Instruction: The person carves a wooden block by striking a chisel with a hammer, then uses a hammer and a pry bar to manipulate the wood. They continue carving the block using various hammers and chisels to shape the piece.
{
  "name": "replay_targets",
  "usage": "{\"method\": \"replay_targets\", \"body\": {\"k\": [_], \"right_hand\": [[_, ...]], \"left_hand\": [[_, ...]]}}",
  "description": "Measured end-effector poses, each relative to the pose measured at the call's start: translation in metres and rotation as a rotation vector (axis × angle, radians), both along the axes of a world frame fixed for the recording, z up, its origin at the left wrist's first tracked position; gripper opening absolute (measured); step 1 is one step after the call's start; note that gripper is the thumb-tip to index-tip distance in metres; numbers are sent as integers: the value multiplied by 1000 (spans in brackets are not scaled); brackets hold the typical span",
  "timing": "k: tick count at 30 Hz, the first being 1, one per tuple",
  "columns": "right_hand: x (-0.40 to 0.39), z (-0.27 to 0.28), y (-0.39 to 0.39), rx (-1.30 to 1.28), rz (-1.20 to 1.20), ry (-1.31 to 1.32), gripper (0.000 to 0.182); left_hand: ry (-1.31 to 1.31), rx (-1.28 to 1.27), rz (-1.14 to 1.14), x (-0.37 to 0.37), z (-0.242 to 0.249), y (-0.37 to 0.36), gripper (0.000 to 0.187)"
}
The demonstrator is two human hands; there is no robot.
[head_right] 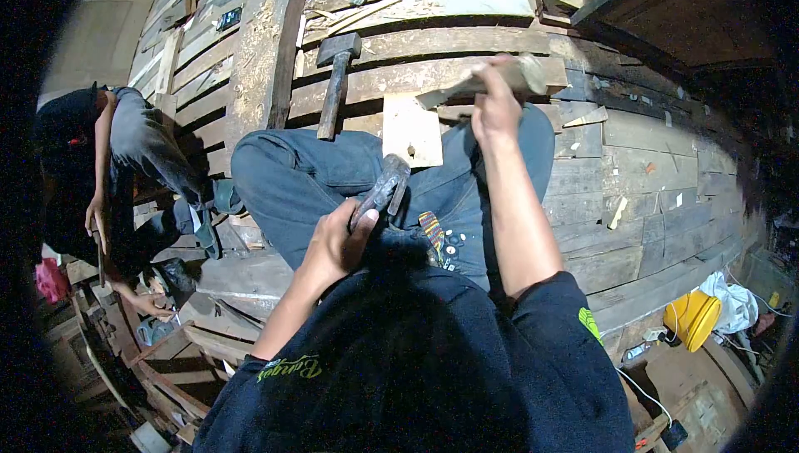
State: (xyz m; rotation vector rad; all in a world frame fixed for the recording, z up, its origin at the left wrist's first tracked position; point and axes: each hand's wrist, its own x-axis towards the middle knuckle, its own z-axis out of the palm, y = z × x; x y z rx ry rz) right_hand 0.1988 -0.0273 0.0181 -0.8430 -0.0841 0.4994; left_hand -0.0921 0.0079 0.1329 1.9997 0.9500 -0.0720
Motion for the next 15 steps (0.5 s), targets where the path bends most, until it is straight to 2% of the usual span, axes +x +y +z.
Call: {"method": "replay_targets", "body": {"k": [4,7,9,15], "right_hand": [[-13,24,-30,212,-118,40,24],[-27,42,-43,245,-45,6,25],[-36,49,-47,338,149,-144,27],[-50,55,-20,149,165,-322,29]], "left_hand": [[-21,-51,54,-1,2,-3,28],[13,-46,69,-10,-3,-5,30],[2,-47,107,-12,1,-7,30],[-34,-20,183,-24,-3,-8,31]]}}
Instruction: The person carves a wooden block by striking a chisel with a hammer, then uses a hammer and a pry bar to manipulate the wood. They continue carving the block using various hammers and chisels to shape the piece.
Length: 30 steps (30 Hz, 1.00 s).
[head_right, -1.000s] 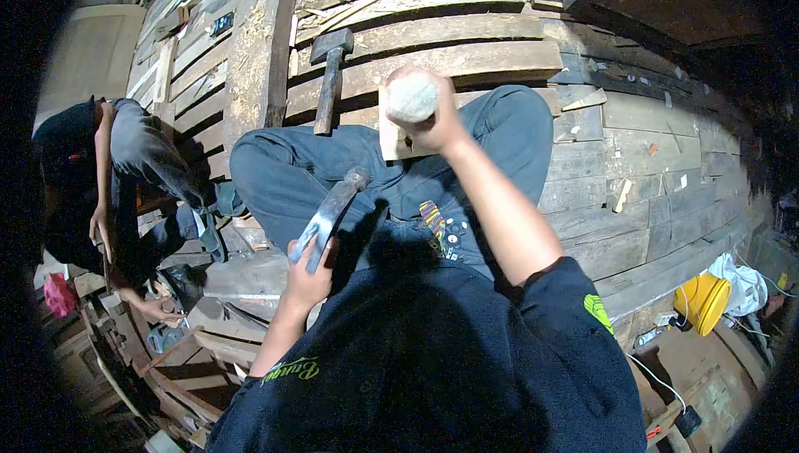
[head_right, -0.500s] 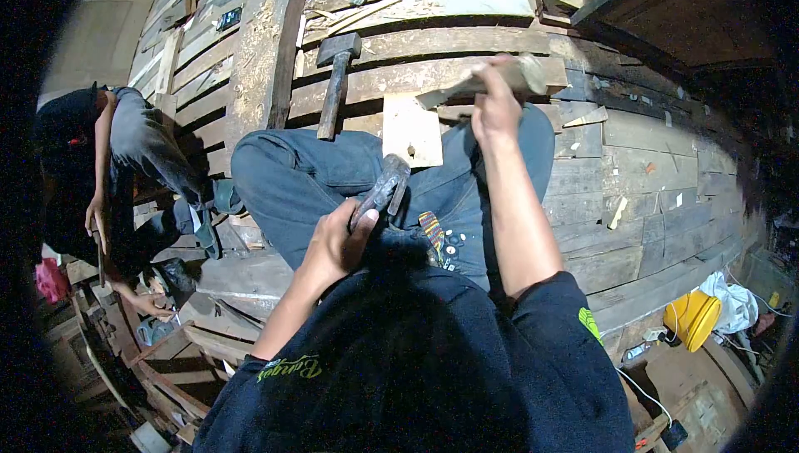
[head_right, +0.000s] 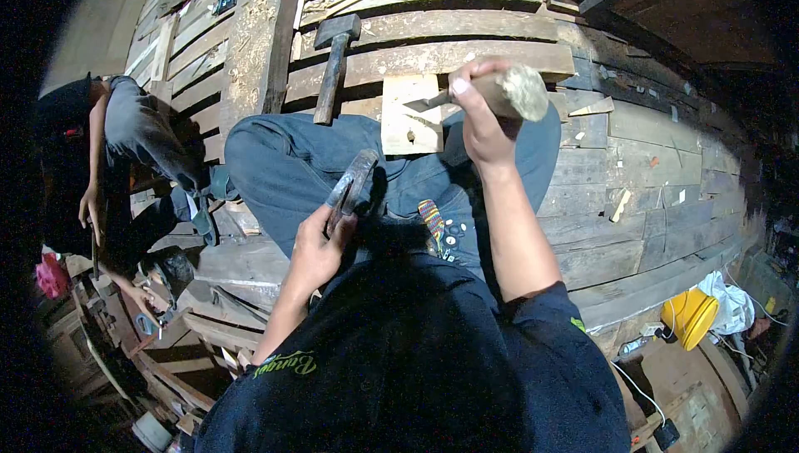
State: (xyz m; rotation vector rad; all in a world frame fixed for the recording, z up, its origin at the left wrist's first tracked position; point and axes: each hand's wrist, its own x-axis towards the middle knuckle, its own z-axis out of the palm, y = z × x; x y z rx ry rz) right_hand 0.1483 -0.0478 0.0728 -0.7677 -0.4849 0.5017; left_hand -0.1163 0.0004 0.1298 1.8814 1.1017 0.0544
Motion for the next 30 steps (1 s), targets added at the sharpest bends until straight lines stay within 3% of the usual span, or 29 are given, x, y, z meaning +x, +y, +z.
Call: {"method": "replay_targets", "body": {"k": [6,13,18,23,30], "right_hand": [[8,5,20,-62,-5,-31,27],[-14,-12,14,-105,148,-281,27],[-18,-11,13,-61,140,-132,28],[-10,-11,14,-58,95,-185,30],[-7,-20,12,-40,43,-59,31]], "left_hand": [[23,-13,37,-7,3,0,29],[56,-46,26,-10,-2,-1,34],[65,-37,10,-7,4,1,34],[58,-78,55,-12,-6,1,36],[46,-27,40,-16,-10,4,37]]}}
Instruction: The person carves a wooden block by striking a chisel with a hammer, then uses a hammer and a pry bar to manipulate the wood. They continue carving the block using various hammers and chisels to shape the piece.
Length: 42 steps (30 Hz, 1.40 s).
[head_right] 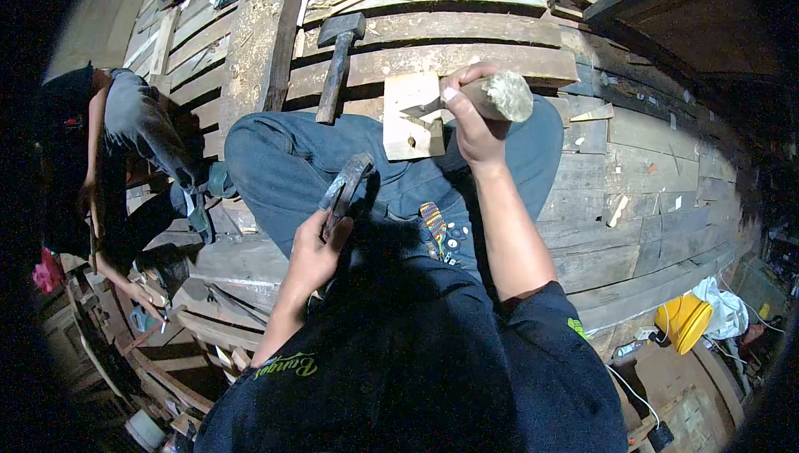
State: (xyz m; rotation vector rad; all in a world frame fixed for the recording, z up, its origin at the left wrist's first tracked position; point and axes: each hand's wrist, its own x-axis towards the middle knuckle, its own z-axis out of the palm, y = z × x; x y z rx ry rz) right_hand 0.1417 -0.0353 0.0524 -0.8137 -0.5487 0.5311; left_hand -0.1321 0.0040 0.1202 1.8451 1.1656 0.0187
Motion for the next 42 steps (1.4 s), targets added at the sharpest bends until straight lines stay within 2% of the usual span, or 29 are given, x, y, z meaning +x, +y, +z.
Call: {"method": "replay_targets", "body": {"k": [3,5,6,7,8,9,10,11,13,14,17,18,20,21,23,24,25,26,27,28,29,30,31,33,34,37,39,40,42], "right_hand": [[-10,19,-12,52,96,-2,34],[-26,44,-21,49,252,-87,42],[-40,55,-24,41,325,-94,48],[-53,59,-23,74,435,-51,51],[-64,67,-20,122,574,-16,48],[-75,67,-12,101,562,-191,49],[-77,73,-4,79,505,-482,45],[-88,77,-5,-4,573,-439,38],[-99,93,3,-37,424,-722,34],[-105,95,5,-32,416,-724,34],[-115,98,8,-23,284,-872,39],[-116,99,7,-4,264,-941,42],[-110,96,7,13,287,-1082,46],[-99,93,8,17,291,-1085,46],[-72,84,11,-58,175,-968,44],[-63,80,15,-167,16,-728,46],[-33,52,22,-423,-49,-817,45],[-7,13,39,-541,-56,-594,42],[18,-33,49,-727,-73,-529,40],[42,-80,51,-1006,-14,-667,49],[51,-104,54,-1233,67,-722,62],[52,-107,56,-1239,207,-555,74],[53,-110,60,-1335,275,-529,74],[51,-108,70,-1218,221,-295,72],[51,-107,71,-1217,225,-299,72],[54,-100,72,-1226,275,-412,66],[59,-95,70,-1278,423,-243,55],[57,-94,67,-1238,408,-155,45],[58,-89,68,-1236,465,-115,39]], "left_hand": [[-100,1,31,-1,1,-3,33],[-355,-73,163,-4,0,-9,27],[-311,-24,141,-4,10,-8,23],[-381,-167,187,-6,11,-8,29],[-481,-148,169,-4,12,-8,35],[-579,-128,150,3,22,-8,41],[-570,-226,247,2,31,-12,49],[-567,-220,246,1,32,-11,49],[-680,29,68,-3,32,-5,54],[-757,-100,112,-10,31,-5,51],[-721,-495,358,-17,18,12,44],[-727,-499,361,-16,18,14,44],[-841,-776,659,-12,21,18,45],[-847,-774,662,-12,19,21,45],[-727,-68,121,-11,16,26,44],[-895,-72,217,-1,36,21,44],[-781,26,99,-13,37,30,44],[-784,20,104,-17,43,34,44],[-786,16,110,-20,49,38,44],[-752,78,25,-27,47,45,49],[-755,85,27,-26,46,44,49],[-843,70,55,-25,45,43,52],[-930,57,83,-26,45,43,56],[-872,62,38,-34,47,45,62],[-868,66,56,-34,47,43,61],[-878,58,129,-35,48,36,58],[-851,49,109,-38,45,35,56],[-908,-20,132,-37,44,33,53],[-887,-14,103,-37,43,34,52]]}}
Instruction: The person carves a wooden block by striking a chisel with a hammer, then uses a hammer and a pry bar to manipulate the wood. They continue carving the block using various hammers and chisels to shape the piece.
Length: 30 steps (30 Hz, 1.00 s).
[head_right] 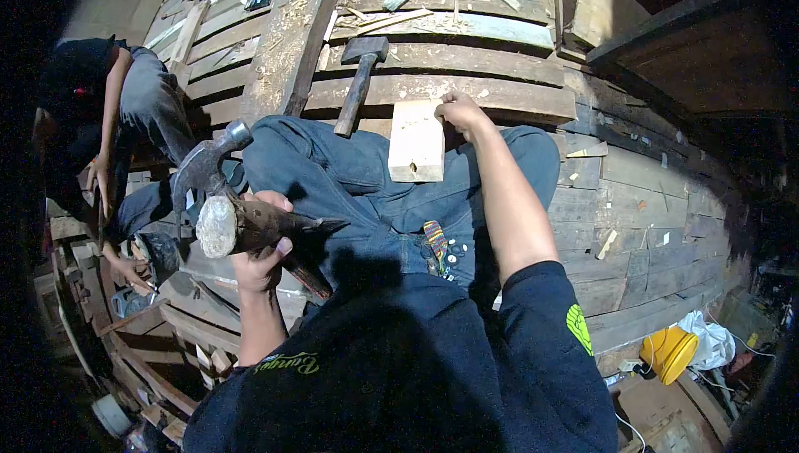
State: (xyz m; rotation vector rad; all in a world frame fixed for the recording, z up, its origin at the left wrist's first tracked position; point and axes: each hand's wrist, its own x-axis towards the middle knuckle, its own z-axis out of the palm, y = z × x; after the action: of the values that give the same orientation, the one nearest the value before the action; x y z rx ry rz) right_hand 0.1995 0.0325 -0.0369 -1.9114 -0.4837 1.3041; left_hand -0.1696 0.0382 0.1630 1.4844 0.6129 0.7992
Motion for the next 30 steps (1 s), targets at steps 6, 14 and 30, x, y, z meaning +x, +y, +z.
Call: {"method": "replay_targets", "body": {"k": [6,14,30], "right_hand": [[-1,17,1,51,113,-144,42],[-67,80,-56,433,-512,195,64],[-151,31,-80,164,-683,890,44]], "left_hand": [[4,12,-2,4,-3,-4,52],[62,-7,-14,-2,-5,-2,48],[105,-48,-59,8,-11,-2,49]]}}
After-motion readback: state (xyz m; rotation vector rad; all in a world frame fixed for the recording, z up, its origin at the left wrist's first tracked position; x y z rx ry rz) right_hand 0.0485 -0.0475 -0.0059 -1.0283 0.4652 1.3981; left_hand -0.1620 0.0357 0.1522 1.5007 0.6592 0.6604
